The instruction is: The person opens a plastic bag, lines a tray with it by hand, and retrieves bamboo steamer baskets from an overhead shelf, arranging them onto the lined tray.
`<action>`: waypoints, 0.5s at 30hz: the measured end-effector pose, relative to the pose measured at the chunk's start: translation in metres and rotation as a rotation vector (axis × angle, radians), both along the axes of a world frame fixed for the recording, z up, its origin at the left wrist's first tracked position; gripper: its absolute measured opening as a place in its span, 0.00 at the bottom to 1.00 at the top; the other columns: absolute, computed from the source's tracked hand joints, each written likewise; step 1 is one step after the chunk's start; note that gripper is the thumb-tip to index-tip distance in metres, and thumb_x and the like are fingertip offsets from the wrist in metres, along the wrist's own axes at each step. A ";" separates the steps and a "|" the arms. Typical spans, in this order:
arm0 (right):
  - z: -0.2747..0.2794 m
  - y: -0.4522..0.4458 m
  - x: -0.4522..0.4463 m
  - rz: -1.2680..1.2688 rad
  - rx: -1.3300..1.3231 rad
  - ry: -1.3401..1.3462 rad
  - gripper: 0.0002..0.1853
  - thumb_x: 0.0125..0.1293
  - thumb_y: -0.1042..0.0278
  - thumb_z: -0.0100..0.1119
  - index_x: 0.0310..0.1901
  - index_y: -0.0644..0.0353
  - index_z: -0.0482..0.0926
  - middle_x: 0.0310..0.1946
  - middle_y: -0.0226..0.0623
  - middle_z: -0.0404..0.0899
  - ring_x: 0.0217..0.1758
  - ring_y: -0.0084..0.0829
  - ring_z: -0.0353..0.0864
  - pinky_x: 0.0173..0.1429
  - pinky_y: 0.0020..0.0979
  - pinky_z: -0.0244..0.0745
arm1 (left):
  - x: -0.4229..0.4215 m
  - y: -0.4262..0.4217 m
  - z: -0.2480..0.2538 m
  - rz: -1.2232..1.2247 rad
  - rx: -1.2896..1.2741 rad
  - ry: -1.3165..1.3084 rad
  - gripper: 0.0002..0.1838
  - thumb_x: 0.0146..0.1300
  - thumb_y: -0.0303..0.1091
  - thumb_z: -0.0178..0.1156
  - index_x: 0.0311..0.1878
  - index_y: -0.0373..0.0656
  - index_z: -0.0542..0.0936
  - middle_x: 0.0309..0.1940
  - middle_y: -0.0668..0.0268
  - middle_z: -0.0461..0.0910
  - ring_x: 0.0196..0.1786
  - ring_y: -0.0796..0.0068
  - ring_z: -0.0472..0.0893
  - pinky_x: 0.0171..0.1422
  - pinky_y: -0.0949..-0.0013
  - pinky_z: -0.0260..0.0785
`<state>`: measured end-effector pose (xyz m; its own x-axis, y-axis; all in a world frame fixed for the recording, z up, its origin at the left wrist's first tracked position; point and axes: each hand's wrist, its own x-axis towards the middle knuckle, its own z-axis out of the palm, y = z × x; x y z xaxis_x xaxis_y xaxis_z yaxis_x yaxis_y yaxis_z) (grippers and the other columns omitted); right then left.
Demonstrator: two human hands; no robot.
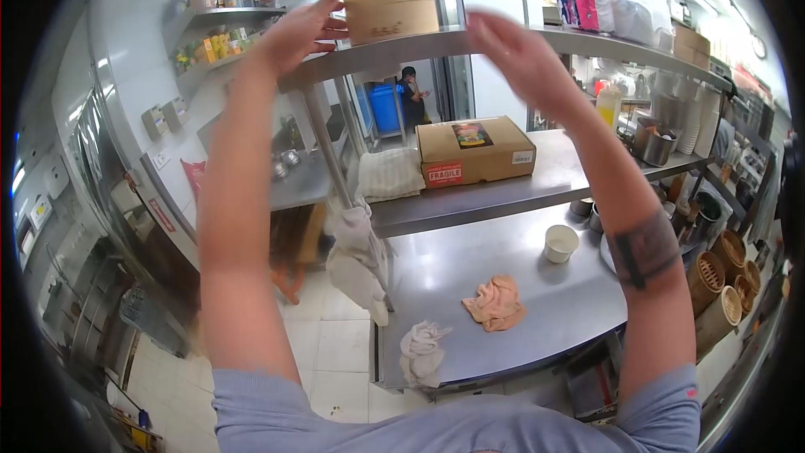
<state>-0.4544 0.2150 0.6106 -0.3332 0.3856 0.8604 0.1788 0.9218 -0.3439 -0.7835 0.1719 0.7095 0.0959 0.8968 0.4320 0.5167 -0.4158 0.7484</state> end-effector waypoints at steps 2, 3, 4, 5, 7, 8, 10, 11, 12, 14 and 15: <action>0.049 0.016 -0.025 0.063 -0.127 0.114 0.38 0.80 0.36 0.46 0.76 0.62 0.65 0.69 0.45 0.74 0.74 0.38 0.71 0.76 0.39 0.66 | 0.021 -0.012 -0.011 0.075 0.120 0.013 0.59 0.61 0.84 0.49 0.72 0.31 0.68 0.61 0.52 0.79 0.62 0.64 0.80 0.65 0.62 0.72; 0.066 0.015 -0.035 0.114 -0.243 0.167 0.38 0.78 0.39 0.51 0.77 0.61 0.62 0.71 0.48 0.70 0.76 0.44 0.68 0.78 0.44 0.64 | 0.029 -0.016 -0.015 0.070 0.152 -0.060 0.54 0.66 0.77 0.54 0.71 0.29 0.69 0.57 0.51 0.80 0.64 0.63 0.80 0.68 0.61 0.73; 0.081 0.017 -0.043 0.141 -0.310 0.179 0.40 0.77 0.36 0.49 0.78 0.60 0.60 0.72 0.48 0.68 0.77 0.45 0.66 0.79 0.46 0.63 | 0.036 -0.016 -0.024 0.067 0.154 -0.061 0.54 0.66 0.77 0.54 0.71 0.29 0.69 0.57 0.51 0.80 0.64 0.63 0.80 0.68 0.61 0.73; 0.091 0.022 -0.049 0.165 -0.362 0.176 0.42 0.75 0.33 0.47 0.78 0.58 0.59 0.73 0.49 0.66 0.78 0.46 0.64 0.79 0.48 0.62 | 0.043 -0.015 -0.038 -0.005 0.135 -0.280 0.52 0.69 0.72 0.56 0.71 0.25 0.66 0.59 0.48 0.78 0.66 0.59 0.78 0.70 0.59 0.72; 0.106 0.030 -0.056 0.197 -0.453 0.144 0.46 0.72 0.28 0.42 0.80 0.55 0.56 0.75 0.50 0.62 0.79 0.48 0.61 0.79 0.52 0.60 | 0.070 -0.019 -0.061 -0.078 0.109 -0.498 0.50 0.71 0.67 0.59 0.71 0.22 0.64 0.60 0.46 0.76 0.68 0.56 0.77 0.73 0.56 0.72; 0.110 0.035 -0.058 0.204 -0.484 0.119 0.48 0.71 0.25 0.40 0.80 0.54 0.55 0.76 0.51 0.60 0.80 0.49 0.59 0.79 0.54 0.58 | 0.090 -0.022 -0.074 -0.189 0.002 -0.748 0.48 0.73 0.61 0.60 0.71 0.20 0.60 0.63 0.43 0.72 0.70 0.52 0.74 0.76 0.54 0.69; 0.111 0.043 -0.057 0.184 -0.532 0.056 0.52 0.67 0.19 0.36 0.82 0.51 0.52 0.79 0.53 0.56 0.82 0.50 0.55 0.79 0.58 0.56 | 0.108 -0.017 -0.088 -0.303 -0.133 -1.009 0.47 0.74 0.55 0.61 0.72 0.17 0.57 0.65 0.40 0.68 0.72 0.48 0.71 0.78 0.52 0.67; 0.114 0.048 -0.054 0.162 -0.545 0.021 0.54 0.66 0.16 0.33 0.82 0.50 0.51 0.80 0.53 0.54 0.83 0.51 0.53 0.79 0.60 0.55 | 0.112 -0.008 -0.089 -0.417 -0.059 -1.153 0.47 0.74 0.54 0.61 0.72 0.17 0.54 0.67 0.39 0.65 0.74 0.45 0.69 0.80 0.52 0.65; 0.117 0.052 -0.051 0.132 -0.541 -0.010 0.56 0.64 0.13 0.31 0.83 0.48 0.49 0.81 0.54 0.52 0.84 0.52 0.51 0.79 0.62 0.54 | 0.117 -0.002 -0.089 -0.532 0.026 -1.292 0.48 0.75 0.53 0.61 0.73 0.16 0.51 0.69 0.37 0.62 0.75 0.43 0.66 0.81 0.51 0.63; 0.133 0.058 -0.042 0.008 -0.441 -0.042 0.60 0.61 0.07 0.27 0.84 0.46 0.47 0.83 0.55 0.48 0.86 0.54 0.47 0.80 0.65 0.51 | 0.127 0.007 -0.088 -0.525 0.023 -1.399 0.47 0.74 0.52 0.62 0.72 0.16 0.54 0.68 0.38 0.64 0.76 0.44 0.64 0.83 0.49 0.61; 0.152 0.063 -0.038 -0.161 -0.337 -0.047 0.60 0.63 0.09 0.28 0.83 0.52 0.48 0.82 0.58 0.49 0.86 0.54 0.47 0.81 0.57 0.53 | 0.129 0.012 -0.093 -0.507 0.060 -1.378 0.48 0.72 0.54 0.64 0.71 0.17 0.56 0.68 0.38 0.64 0.76 0.44 0.65 0.82 0.48 0.61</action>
